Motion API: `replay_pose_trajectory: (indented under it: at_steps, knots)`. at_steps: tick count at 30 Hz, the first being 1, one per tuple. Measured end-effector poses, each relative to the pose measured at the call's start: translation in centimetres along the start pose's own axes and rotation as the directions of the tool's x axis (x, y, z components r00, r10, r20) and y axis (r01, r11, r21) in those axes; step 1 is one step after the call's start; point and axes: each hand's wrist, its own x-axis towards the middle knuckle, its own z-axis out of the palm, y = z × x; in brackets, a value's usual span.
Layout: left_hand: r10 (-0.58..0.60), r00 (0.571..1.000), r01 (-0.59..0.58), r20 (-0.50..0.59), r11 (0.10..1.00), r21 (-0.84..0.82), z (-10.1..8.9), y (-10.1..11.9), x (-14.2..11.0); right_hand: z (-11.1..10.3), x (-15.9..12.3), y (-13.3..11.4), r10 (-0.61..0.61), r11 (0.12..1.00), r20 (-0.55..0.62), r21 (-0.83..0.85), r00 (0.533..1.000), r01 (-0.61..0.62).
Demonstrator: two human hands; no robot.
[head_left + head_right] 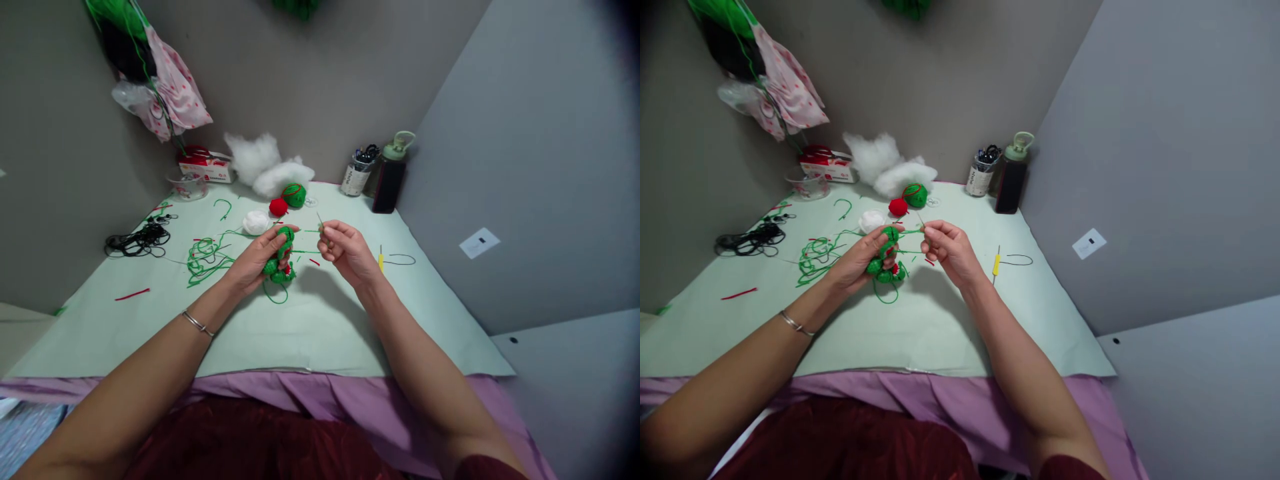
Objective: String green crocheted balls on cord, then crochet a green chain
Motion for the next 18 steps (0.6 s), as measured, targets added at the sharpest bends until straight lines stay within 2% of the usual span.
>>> replay_pose_trajectory:
  at_steps: [9,18]
  knots:
    - [-0.015,1.0,0.015,0.001,1.0,-0.01,0.19,0.2,-0.14,0.17,-0.1,0.45,0.003,0.993,0.046,-0.118,0.999,0.003]
    - [0.002,0.999,-0.003,-0.048,1.0,-0.024,0.01,0.16,0.06,0.82,-0.77,0.21,-0.002,0.911,0.158,-0.408,0.987,0.067]
